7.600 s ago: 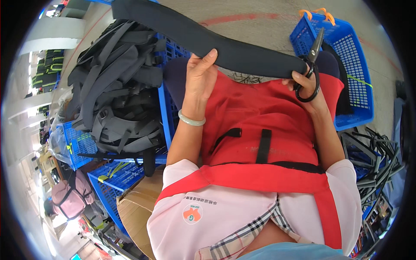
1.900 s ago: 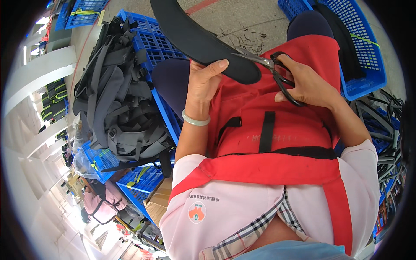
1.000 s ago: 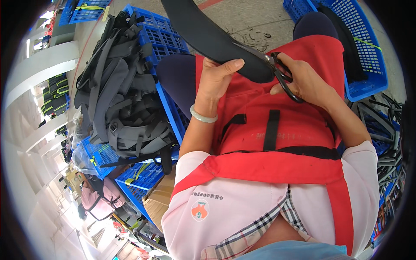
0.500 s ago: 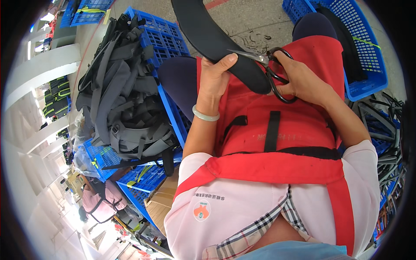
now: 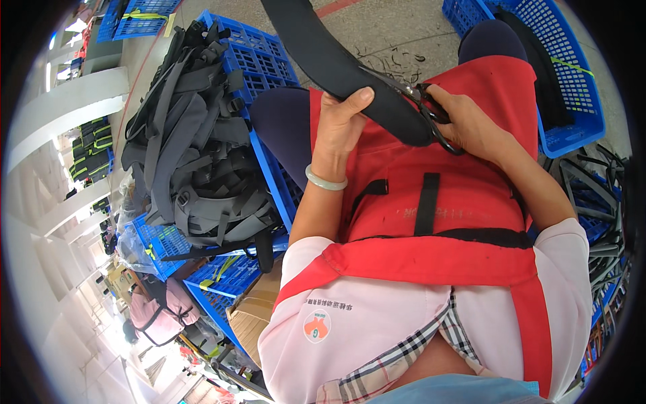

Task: Using scissors to trim the edges of black foam or padded components.

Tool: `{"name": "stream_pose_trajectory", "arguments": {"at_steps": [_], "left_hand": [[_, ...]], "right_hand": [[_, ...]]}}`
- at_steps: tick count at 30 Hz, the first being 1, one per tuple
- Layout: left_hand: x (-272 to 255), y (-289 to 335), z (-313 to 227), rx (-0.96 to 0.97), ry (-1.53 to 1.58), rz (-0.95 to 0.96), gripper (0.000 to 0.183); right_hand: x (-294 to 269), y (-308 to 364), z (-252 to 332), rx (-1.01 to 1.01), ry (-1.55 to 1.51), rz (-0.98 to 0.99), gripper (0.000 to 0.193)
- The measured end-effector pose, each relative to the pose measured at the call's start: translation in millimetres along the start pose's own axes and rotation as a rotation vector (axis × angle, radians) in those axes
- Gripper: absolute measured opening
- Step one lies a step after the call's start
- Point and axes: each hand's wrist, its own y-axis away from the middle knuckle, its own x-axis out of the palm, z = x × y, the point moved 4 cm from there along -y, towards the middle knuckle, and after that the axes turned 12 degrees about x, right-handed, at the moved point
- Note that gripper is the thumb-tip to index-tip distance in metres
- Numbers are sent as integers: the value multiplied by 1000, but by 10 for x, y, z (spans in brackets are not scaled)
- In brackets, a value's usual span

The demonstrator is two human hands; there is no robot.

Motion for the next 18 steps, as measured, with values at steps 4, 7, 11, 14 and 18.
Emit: {"name": "stream_pose_trajectory", "arguments": {"at_steps": [4, 7, 11, 14, 18], "left_hand": [[-77, -154, -99, -88, 116, -53, 23], [-103, -207, -45, -62, 83, -61, 22], [-180, -177, 27, -40, 21, 29, 28], [-151, -162, 46, -20, -2, 38, 30], [-118, -145, 47, 1, 8, 65, 29]], "right_hand": [[1, -1, -23, 36, -24, -22, 32], [23, -20, -81, 39, -11, -78, 35], [55, -24, -79, -1, -6, -138, 45], [67, -30, -69, -43, -6, -151, 55], [66, -44, -45, -53, -5, -133, 60]]}}
